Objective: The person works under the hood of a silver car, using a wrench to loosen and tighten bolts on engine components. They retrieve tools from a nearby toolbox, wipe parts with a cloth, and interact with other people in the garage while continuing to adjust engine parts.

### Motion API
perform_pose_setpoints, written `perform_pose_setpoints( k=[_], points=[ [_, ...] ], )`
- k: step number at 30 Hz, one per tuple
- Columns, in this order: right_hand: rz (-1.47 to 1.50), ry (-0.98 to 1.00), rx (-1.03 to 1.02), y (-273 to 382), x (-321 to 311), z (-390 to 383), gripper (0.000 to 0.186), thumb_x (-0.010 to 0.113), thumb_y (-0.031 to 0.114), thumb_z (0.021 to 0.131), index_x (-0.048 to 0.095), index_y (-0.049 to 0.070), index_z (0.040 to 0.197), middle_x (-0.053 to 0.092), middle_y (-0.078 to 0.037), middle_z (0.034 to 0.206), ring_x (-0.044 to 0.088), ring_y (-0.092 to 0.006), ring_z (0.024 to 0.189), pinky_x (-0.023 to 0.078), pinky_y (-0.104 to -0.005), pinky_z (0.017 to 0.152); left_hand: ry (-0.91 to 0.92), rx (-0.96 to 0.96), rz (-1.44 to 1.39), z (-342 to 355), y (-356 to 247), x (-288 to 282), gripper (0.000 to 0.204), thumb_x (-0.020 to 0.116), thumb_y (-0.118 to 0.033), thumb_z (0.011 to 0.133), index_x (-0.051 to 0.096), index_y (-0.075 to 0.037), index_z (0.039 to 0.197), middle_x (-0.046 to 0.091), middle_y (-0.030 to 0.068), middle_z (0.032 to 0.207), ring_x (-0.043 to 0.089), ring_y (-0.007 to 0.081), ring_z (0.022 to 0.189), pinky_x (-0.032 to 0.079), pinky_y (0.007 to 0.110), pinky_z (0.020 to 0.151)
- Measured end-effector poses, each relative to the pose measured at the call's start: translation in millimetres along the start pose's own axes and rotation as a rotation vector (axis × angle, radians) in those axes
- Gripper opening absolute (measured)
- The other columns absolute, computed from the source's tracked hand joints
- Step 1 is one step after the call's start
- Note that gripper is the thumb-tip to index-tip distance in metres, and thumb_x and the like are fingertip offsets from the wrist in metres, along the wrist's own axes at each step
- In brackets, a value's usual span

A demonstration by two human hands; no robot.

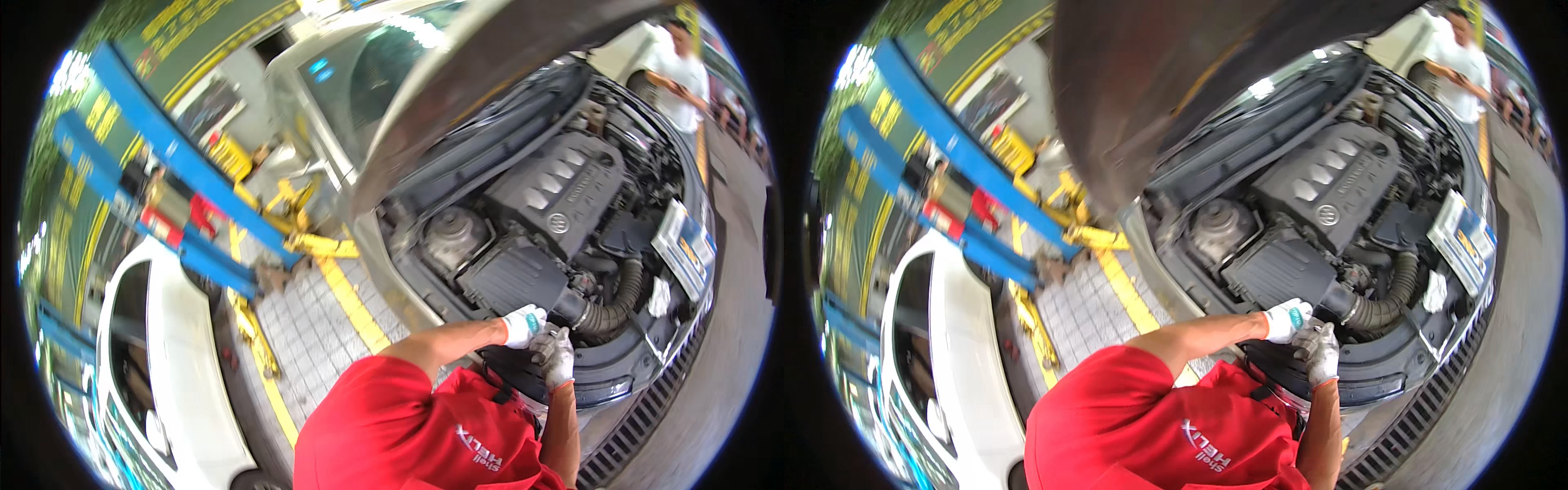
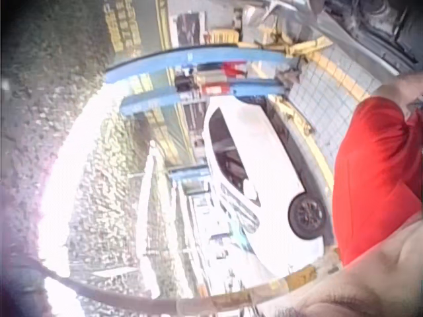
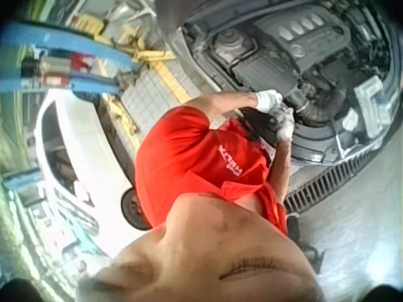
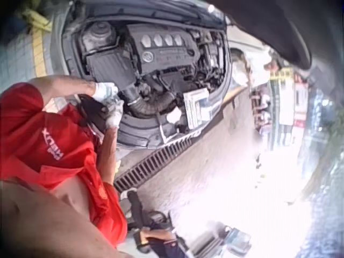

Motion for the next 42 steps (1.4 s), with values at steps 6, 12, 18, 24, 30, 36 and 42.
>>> perform_pose_setpoints(
  k=[6,12,18,24,30,36,42],
  points=[
    [-0.068,0.018,0.137,-3,2,26,0.062,0.042,0.073,0.107,0.062,0.015,0.107,0.069,-0.006,0.077,0.064,-0.0213,0.06,0.041,-0.0319,0.044,-0.065,-0.047,-0.016,-5,7,-7,0.022,0.069,-0.037,0.088,0.074,-0.017,0.095,0.072,0.006,0.093,0.067,0.0306,0.093,0.052,0.046,0.077],
    [-0.339,-0.049,0.291,12,0,30,0.056,0.047,0.071,0.108,0.055,0.023,0.08,0.052,0.004,0.058,0.042,-0.0137,0.044,0.027,-0.0289,0.043,-0.118,-0.048,0.027,-6,6,5,0.036,0.063,-0.046,0.098,0.075,-0.015,0.085,0.075,0.0065,0.088,0.07,0.031,0.091,0.054,0.047,0.08],
    [-1.927,0.298,-0.822,47,39,44,0.035,0.054,0.012,0.103,0.052,-0.002,0.136,0.072,-0.018,0.091,0.073,-0.0354,0.077,0.059,-0.0495,0.072,-0.194,-0.055,-0.06,0,11,6,0.043,0.062,-0.049,0.099,0.079,-0.011,0.088,0.077,0.0089,0.097,0.07,0.034,0.1,0.054,0.049,0.088],
    [-1.982,0.206,-0.607,38,12,63,0.05,0.051,0.017,0.108,0.043,0.003,0.154,0.073,-0.027,0.119,0.07,-0.0465,0.108,0.056,-0.0504,0.097,-0.153,-0.028,-0.043,4,5,8,0.049,0.053,-0.051,0.104,0.08,-0.011,0.096,0.076,0.0118,0.104,0.069,0.0359,0.103,0.052,0.05,0.092],
    [-1.923,0.047,-0.611,36,29,49,0.042,0.061,0.024,0.102,0.052,0.008,0.14,0.075,-0.023,0.095,0.075,-0.0419,0.091,0.06,-0.0513,0.08,-0.091,-0.06,-0.009,-3,6,9,0.041,0.058,-0.048,0.101,0.078,-0.014,0.091,0.075,0.008,0.095,0.068,0.0308,0.097,0.053,0.047,0.083],
    [-1.314,-0.043,-0.161,37,32,52,0.041,0.048,0.034,0.109,0.066,-0.002,0.108,0.076,-0.025,0.098,0.076,-0.0416,0.074,0.062,-0.0486,0.077,-0.152,-0.071,0.007,-13,3,1,0.025,0.063,-0.034,0.092,0.079,-0.015,0.096,0.075,0.0093,0.098,0.069,0.0332,0.102,0.054,0.047,0.086],
    [-1.633,-0.028,-0.135,35,34,54,0.061,0.038,0.048,0.11,0.078,0.003,0.113,0.077,-0.024,0.117,0.073,-0.0425,0.11,0.056,-0.055,0.094,0.023,-0.064,-0.316,6,-9,-47,0.016,0.069,-0.02,0.088,0.077,-0.013,0.099,0.079,0.0129,0.102,0.075,0.0344,0.098,0.059,0.046,0.088]
  ],
)
Point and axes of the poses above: each hand's wrist, its own z-axis towards the middle knuckle, its own x-axis out of the palm, y = z × x, the point moved 9 cm from there along z, towards the middle knuckle
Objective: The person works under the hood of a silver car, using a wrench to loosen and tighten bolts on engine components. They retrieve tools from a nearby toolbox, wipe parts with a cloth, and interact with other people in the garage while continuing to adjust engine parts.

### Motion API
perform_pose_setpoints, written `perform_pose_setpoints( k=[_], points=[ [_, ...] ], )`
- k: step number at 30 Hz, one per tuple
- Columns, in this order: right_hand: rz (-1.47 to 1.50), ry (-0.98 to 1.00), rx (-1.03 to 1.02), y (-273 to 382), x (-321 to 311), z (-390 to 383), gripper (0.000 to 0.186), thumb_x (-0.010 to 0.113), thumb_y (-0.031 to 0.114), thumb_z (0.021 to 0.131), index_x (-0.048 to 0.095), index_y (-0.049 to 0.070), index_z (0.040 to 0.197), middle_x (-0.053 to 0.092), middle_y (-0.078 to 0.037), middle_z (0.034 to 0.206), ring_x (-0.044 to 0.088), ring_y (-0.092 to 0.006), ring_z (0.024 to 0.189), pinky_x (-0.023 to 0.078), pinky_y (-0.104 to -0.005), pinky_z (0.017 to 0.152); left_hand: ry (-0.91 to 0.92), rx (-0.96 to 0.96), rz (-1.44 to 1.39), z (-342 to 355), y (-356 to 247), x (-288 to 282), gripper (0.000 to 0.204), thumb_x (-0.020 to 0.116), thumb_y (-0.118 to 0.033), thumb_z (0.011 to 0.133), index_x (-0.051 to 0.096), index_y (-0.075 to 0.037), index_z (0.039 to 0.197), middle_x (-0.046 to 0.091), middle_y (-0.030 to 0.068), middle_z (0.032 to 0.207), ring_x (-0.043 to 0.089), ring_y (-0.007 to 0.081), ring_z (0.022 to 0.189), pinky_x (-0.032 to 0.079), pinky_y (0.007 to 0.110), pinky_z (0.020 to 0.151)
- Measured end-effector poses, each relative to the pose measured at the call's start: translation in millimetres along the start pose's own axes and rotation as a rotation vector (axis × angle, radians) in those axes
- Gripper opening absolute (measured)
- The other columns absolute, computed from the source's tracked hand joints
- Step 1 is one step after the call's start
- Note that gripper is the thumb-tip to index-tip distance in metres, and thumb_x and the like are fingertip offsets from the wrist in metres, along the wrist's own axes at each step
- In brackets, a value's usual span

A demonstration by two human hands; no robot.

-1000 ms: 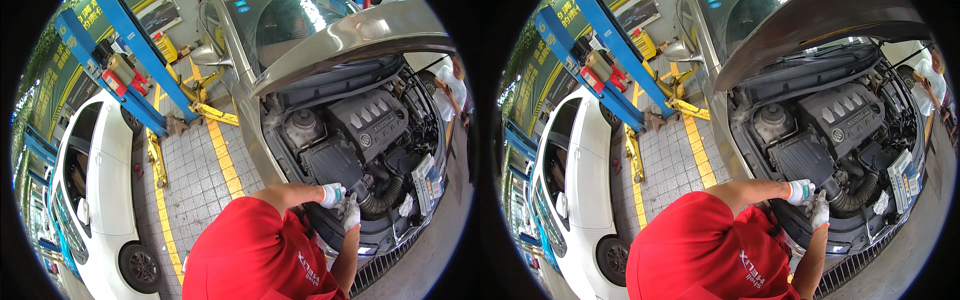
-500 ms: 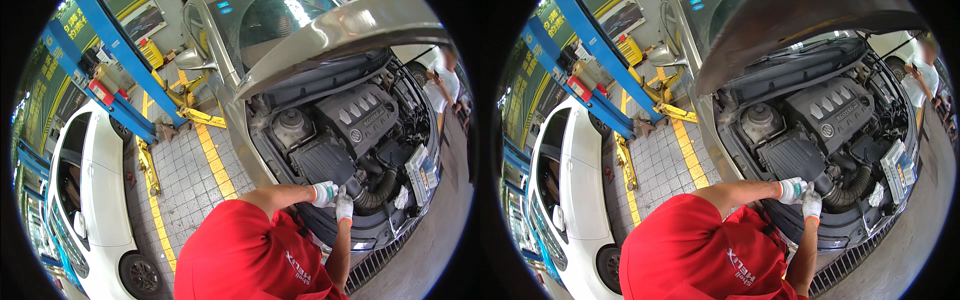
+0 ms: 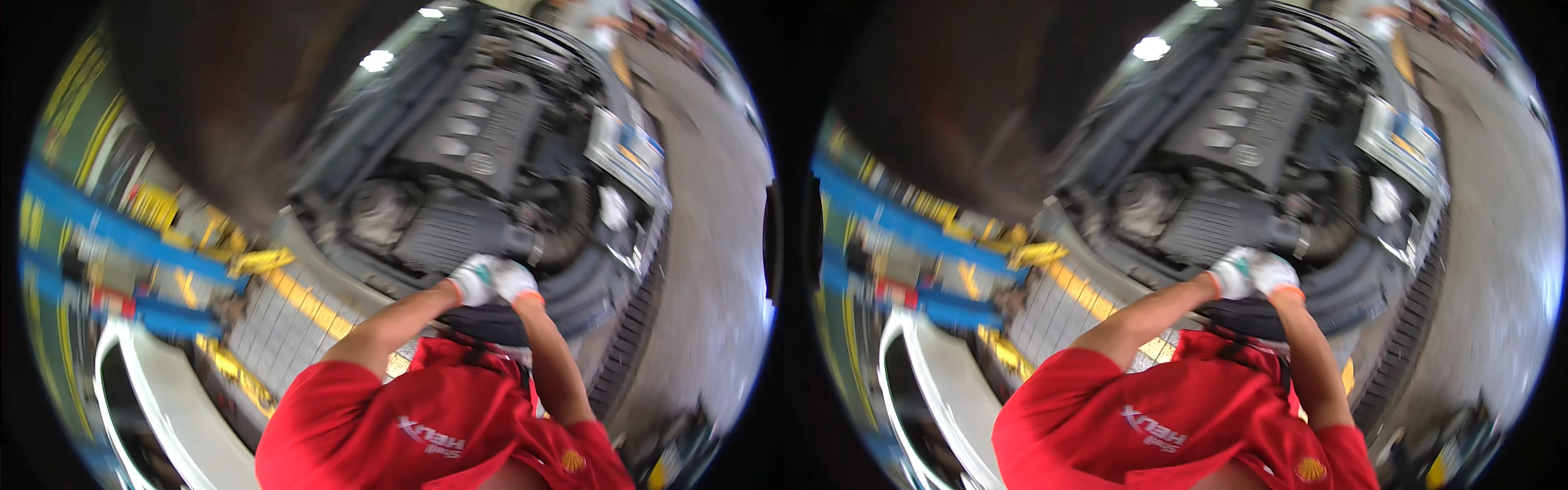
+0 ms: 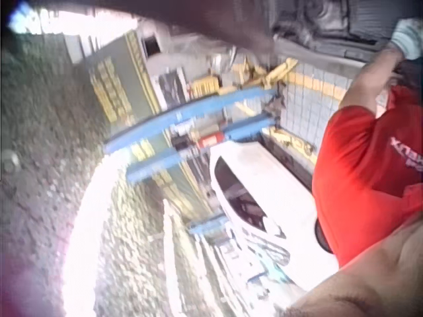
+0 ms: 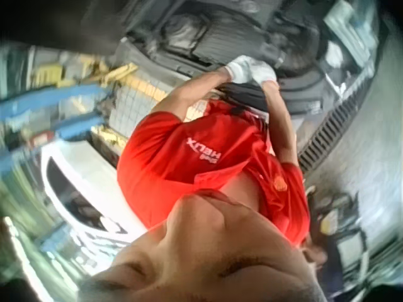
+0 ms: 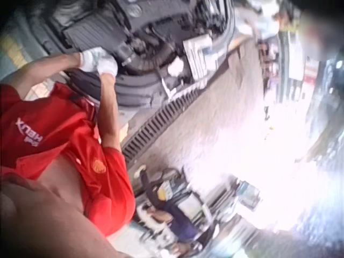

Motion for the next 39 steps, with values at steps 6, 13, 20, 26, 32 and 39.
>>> perform_pose_setpoints(
  k=[6,13,20,26,32,39],
  points=[
    [0.063,-0.132,-0.021,24,-32,-27,0.042,0.053,0.035,0.099,0.085,0.01,0.107,0.081,-0.018,0.112,0.078,-0.0364,0.105,0.06,-0.0493,0.089,-0.1,0.147,-0.03,16,4,30,0.019,0.067,-0.026,0.089,0.077,-0.018,0.104,0.078,0.0108,0.11,0.072,0.0341,0.107,0.057,0.046,0.094],
    [0.269,-0.416,0.293,24,-42,-58,0.048,0.056,0.049,0.103,0.086,0.013,0.094,0.082,-0.012,0.095,0.079,-0.0337,0.092,0.061,-0.048,0.082,-0.118,0.09,-0.244,-3,45,72,0.013,0.064,-0.026,0.1,0.073,-0.017,0.097,0.074,0.0022,0.099,0.072,0.0202,0.099,0.054,0.041,0.086],
    [-0.003,-0.602,0.602,53,-61,-92,0.018,0.069,0.025,0.085,0.082,0.014,0.091,0.08,-0.01,0.085,0.08,-0.0266,0.081,0.059,-0.0477,0.068,0.113,0.013,-0.258,9,-20,31,0.015,0.065,-0.027,0.099,0.068,-0.015,0.09,0.073,0.0022,0.094,0.071,0.0216,0.093,0.055,0.041,0.086],
    [0.095,-0.537,0.512,46,-26,-57,0.022,0.067,0.027,0.091,0.076,0.01,0.101,0.079,-0.013,0.09,0.079,-0.0323,0.087,0.06,-0.0488,0.073,0.044,0.055,-0.235,6,38,68,0.013,0.065,-0.028,0.099,0.065,-0.015,0.1,0.068,0.0027,0.106,0.065,0.0229,0.105,0.05,0.042,0.096],
    [0.361,-0.314,0.004,30,-28,-74,0.03,0.061,0.03,0.099,0.067,0.007,0.118,0.076,-0.018,0.106,0.074,-0.0424,0.101,0.058,-0.0519,0.087,-0.03,0.028,-0.159,-9,60,82,0.016,0.07,-0.021,0.095,0.063,-0.014,0.107,0.063,0.0026,0.111,0.061,0.0246,0.11,0.046,0.04,0.101],
    [0.693,-0.225,-0.14,10,-11,-79,0.053,0.052,0.048,0.109,0.055,0.011,0.148,0.068,-0.02,0.136,0.065,-0.0398,0.128,0.05,-0.0463,0.108,-0.022,-0.345,-1.375,0,49,73,0.014,0.061,-0.011,0.098,0.072,-0.009,0.089,0.071,0.0007,0.087,0.066,0.012,0.079,0.055,0.032,0.072]
  ],
)
Point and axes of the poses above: each hand's wrist, its own z-axis towards the middle knuckle, its own x-axis out of the palm, y = z × x, the point moved 9 cm from there along z, towards the middle knuckle
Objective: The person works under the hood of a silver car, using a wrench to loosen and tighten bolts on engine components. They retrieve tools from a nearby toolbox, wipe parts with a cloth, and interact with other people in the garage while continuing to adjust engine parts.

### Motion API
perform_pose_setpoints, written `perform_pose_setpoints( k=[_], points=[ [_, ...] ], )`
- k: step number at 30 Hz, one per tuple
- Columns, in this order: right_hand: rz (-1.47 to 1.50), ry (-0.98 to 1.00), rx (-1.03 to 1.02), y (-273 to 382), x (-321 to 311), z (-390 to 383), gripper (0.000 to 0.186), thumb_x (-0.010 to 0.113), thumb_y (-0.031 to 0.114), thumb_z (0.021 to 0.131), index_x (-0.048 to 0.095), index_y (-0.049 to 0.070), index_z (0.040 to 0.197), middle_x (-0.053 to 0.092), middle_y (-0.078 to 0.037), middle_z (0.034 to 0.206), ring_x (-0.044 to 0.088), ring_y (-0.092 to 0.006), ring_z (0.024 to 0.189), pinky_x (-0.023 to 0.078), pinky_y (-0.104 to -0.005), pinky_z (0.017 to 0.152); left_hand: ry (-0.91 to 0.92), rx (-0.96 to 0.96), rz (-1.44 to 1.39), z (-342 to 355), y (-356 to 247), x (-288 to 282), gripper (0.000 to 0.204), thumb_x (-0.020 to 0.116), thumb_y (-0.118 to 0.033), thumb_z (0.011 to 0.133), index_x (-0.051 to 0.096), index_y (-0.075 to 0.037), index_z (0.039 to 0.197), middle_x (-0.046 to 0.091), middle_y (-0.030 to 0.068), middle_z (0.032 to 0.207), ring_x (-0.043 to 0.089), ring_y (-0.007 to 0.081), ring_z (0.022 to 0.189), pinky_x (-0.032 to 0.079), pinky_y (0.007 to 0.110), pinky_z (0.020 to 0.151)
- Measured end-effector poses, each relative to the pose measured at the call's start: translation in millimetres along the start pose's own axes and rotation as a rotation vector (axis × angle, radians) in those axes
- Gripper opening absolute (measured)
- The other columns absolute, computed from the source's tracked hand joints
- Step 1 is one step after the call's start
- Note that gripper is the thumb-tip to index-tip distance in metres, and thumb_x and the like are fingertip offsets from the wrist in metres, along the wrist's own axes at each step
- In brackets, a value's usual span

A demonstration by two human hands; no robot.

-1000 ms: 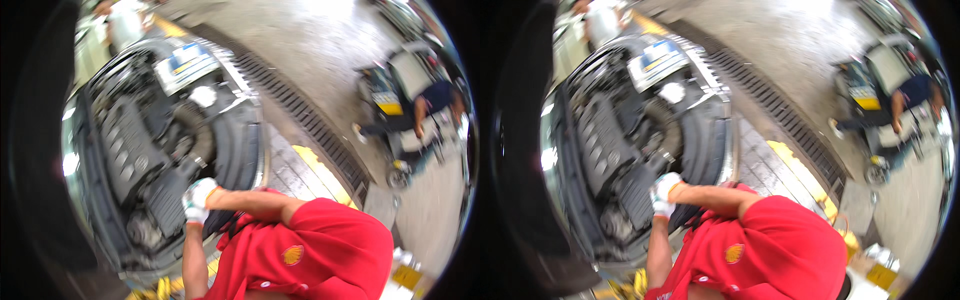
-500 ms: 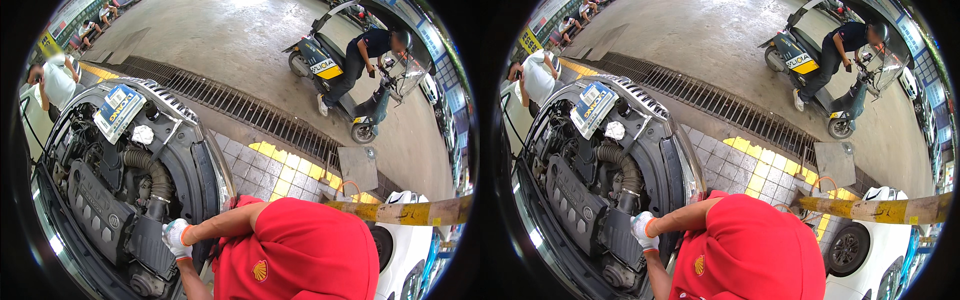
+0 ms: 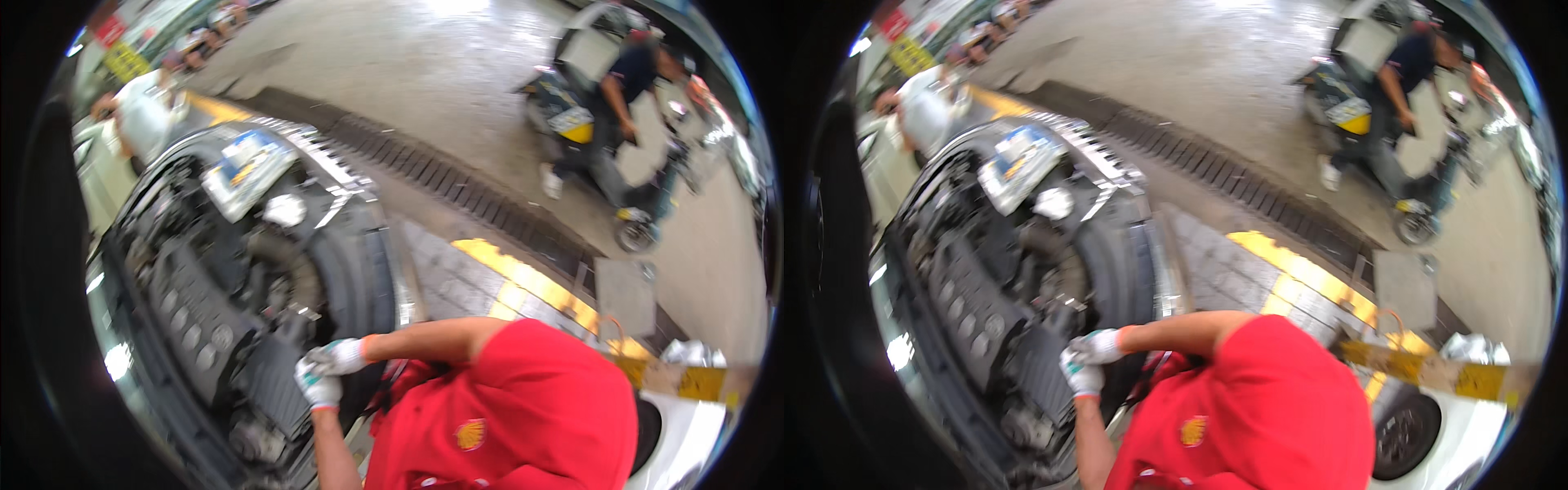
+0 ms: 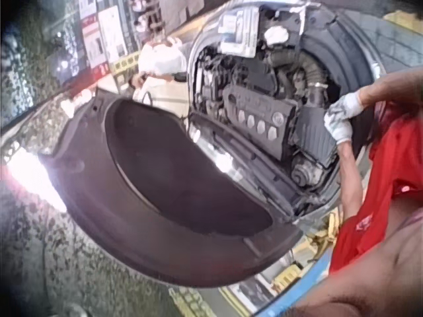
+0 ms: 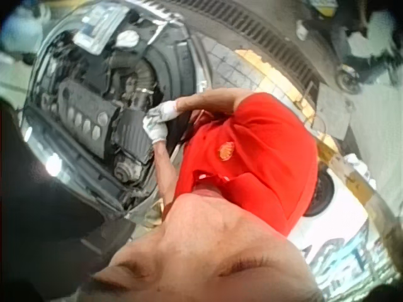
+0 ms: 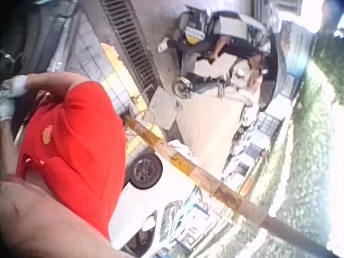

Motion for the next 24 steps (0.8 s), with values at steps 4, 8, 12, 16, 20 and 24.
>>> perform_pose_setpoints(
  k=[4,8,12,16,20,24],
  points=[
    [0.163,-0.048,0.183,-25,3,-5,0.057,0.046,0.052,0.113,0.05,0.018,0.159,0.068,-0.016,0.138,0.071,-0.0277,0.116,0.054,-0.041,0.104,0.009,0.357,1.04,-9,-59,31,0.014,0.068,-0.013,0.092,0.077,-0.009,0.083,0.074,0.0018,0.077,0.069,0.0138,0.07,0.056,0.034,0.065],
    [0.588,0.019,0.247,-1,-4,-19,0.054,0.042,0.046,0.115,0.054,0.015,0.157,0.072,-0.01,0.105,0.071,-0.0197,0.085,0.061,-0.0354,0.074,-0.015,0.045,1.041,-11,-47,16,0.014,0.071,-0.015,0.089,0.072,-0.008,0.077,0.071,0.0035,0.068,0.07,0.0187,0.062,0.055,0.037,0.056],
    [0.706,0.037,0.296,-5,3,-10,0.053,0.038,0.049,0.116,0.061,0.008,0.141,0.074,-0.013,0.101,0.073,-0.0228,0.084,0.063,-0.037,0.068,-0.137,-0.149,0.435,-7,-12,-10,0.019,0.063,-0.014,0.096,0.065,-0.009,0.078,0.063,0.0032,0.067,0.062,0.0198,0.061,0.049,0.037,0.055],
    [0.737,0.025,0.407,-18,0,2,0.06,0.036,0.055,0.115,0.064,0.003,0.126,0.074,-0.015,0.096,0.074,-0.0264,0.08,0.063,-0.0397,0.066,0.049,0.337,1.374,-15,-60,36,0.019,0.063,-0.016,0.093,0.062,-0.011,0.075,0.064,0.0059,0.067,0.064,0.029,0.064,0.049,0.04,0.057],
    [0.506,0.112,0.403,-12,-11,19,0.066,0.038,0.06,0.113,0.066,0.002,0.126,0.073,-0.014,0.092,0.073,-0.0264,0.075,0.062,-0.0398,0.066,0.062,0.497,1.59,-17,-56,36,0.01,0.061,-0.018,0.094,0.069,-0.013,0.094,0.072,0.0134,0.089,0.068,0.0389,0.084,0.053,0.051,0.072],
    [0.271,0.227,0.448,-18,-6,35,0.065,0.042,0.06,0.111,0.065,0.004,0.135,0.074,-0.014,0.092,0.075,-0.026,0.078,0.062,-0.0411,0.067,0.039,0.534,1.608,-16,-47,27,0.018,0.064,-0.018,0.092,0.071,-0.012,0.108,0.073,0.0146,0.104,0.069,0.0411,0.097,0.054,0.052,0.083]
  ],
)
Point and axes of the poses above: each hand's wrist, its own z-axis towards the middle knuckle, its own x-axis out of the palm, y = z × x, the point moved 9 cm from there along z, towards the middle knuckle
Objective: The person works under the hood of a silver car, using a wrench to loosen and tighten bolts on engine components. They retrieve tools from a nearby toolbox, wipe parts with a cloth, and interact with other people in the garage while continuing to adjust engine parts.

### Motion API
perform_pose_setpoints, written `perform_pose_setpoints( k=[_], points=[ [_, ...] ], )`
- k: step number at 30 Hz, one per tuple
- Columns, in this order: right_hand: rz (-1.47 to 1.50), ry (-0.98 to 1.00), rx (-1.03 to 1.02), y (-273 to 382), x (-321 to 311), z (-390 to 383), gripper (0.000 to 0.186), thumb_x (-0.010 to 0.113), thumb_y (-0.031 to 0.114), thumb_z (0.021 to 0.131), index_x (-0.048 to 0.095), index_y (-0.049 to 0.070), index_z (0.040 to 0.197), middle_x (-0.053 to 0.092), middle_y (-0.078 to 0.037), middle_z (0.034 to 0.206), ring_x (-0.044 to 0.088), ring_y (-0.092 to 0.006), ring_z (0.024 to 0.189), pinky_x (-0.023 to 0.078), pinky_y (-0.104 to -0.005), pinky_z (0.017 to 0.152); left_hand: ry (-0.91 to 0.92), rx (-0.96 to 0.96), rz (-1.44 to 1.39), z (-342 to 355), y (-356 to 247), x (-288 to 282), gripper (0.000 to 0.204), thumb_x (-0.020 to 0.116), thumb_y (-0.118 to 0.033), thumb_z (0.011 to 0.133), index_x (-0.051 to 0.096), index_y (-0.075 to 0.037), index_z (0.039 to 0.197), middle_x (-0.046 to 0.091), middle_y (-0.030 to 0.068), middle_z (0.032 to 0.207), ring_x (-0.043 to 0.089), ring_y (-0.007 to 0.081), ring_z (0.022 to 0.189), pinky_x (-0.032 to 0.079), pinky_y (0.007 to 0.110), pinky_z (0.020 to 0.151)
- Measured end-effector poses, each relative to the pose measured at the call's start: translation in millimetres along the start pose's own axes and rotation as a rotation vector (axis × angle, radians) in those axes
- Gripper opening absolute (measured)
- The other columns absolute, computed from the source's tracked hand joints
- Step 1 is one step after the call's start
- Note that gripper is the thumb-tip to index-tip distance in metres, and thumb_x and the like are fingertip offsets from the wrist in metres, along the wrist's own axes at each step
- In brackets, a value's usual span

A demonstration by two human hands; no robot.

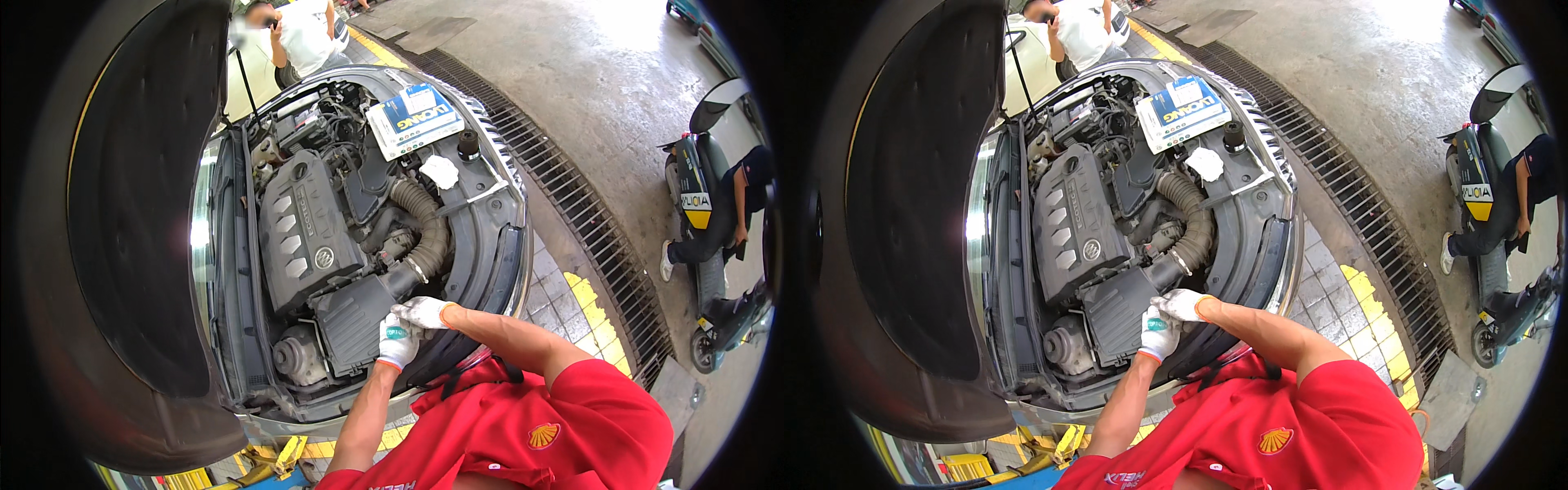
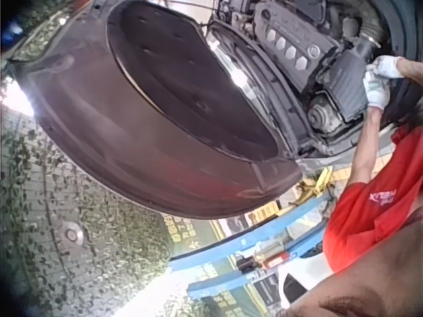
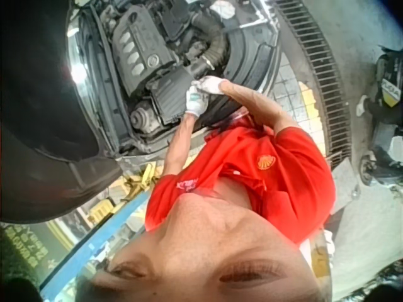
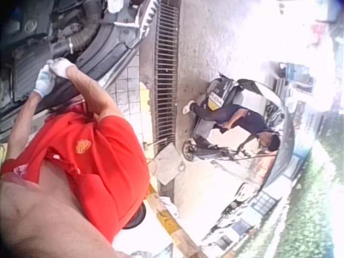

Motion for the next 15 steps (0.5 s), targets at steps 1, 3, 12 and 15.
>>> perform_pose_setpoints(
  k=[1,3,12,15],
  points=[
    [-0.093,-0.032,-0.038,8,-2,2,0.061,0.043,0.056,0.112,0.066,0.005,0.135,0.075,-0.015,0.096,0.076,-0.0279,0.081,0.062,-0.0425,0.071,-0.005,0.004,0.01,1,-1,-2,0.021,0.065,-0.018,0.092,0.072,-0.012,0.111,0.074,0.0145,0.108,0.069,0.0414,0.1,0.055,0.051,0.086],
    [-0.428,-0.112,-0.262,18,-1,13,0.053,0.043,0.048,0.113,0.066,0.007,0.136,0.077,-0.015,0.104,0.077,-0.0321,0.091,0.062,-0.0452,0.08,-0.056,0.081,0.041,6,-9,-7,0.024,0.062,-0.023,0.095,0.074,-0.012,0.113,0.076,0.0136,0.109,0.072,0.0367,0.101,0.057,0.047,0.086],
    [-0.755,-0.218,-0.302,32,20,6,0.052,0.036,0.048,0.113,0.072,0.018,0.134,0.077,-0.015,0.127,0.072,-0.037,0.117,0.054,-0.0476,0.102,0.064,0.053,-0.021,7,6,17,0.022,0.064,-0.016,0.09,0.074,-0.016,0.11,0.078,0.0083,0.11,0.074,0.0323,0.104,0.058,0.044,0.087],
    [-0.645,-0.349,-0.144,33,5,-8,0.06,0.037,0.056,0.111,0.079,0.016,0.124,0.078,-0.016,0.12,0.073,-0.0376,0.114,0.055,-0.0469,0.1,0.015,0.088,-0.005,20,-24,-20,0.022,0.065,-0.016,0.09,0.073,-0.017,0.11,0.077,0.0078,0.109,0.074,0.0318,0.102,0.057,0.043,0.083]
  ],
)
Point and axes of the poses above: each hand's wrist, its own z-axis towards the middle knuckle, its own x-axis out of the palm, y = z × x, the point moved 9 cm from there along z, towards the middle knuckle
